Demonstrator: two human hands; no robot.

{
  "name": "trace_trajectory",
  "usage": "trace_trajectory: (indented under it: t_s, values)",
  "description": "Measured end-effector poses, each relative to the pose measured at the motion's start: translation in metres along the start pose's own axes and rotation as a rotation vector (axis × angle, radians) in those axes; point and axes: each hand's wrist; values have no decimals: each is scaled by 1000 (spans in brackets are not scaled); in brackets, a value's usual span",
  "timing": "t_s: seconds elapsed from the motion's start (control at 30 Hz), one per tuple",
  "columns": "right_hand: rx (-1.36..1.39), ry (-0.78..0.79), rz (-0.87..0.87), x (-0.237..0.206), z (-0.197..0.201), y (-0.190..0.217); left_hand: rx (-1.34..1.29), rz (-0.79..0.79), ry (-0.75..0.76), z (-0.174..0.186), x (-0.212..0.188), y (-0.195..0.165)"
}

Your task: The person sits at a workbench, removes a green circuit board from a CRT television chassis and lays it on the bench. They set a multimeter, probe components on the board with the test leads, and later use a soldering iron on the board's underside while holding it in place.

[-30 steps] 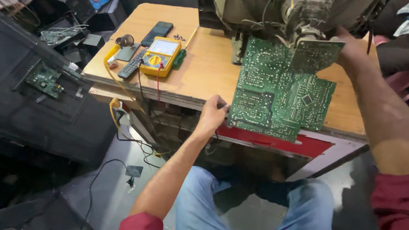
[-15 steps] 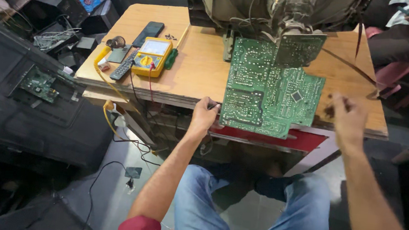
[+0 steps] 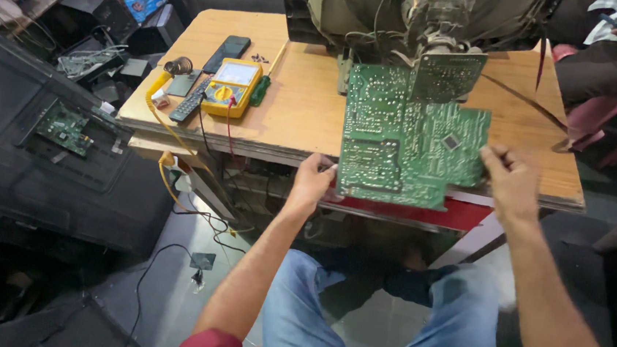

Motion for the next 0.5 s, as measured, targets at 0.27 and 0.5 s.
trace_trajectory:
  t_s: [0.27, 0.5]
  values:
    - [-126, 80, 158, 58, 20, 26, -77, 8, 24, -41, -3, 4]
    - [-14, 121, 92, 69, 23, 3, -90, -59, -46, -38, -9, 23]
Point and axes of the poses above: each hand's wrist, its own x-axis towards the middle knuckle, its own z-axis out of the back of the hand, y = z × x, and after that the axes turned 15 degrees about -z, right-handed
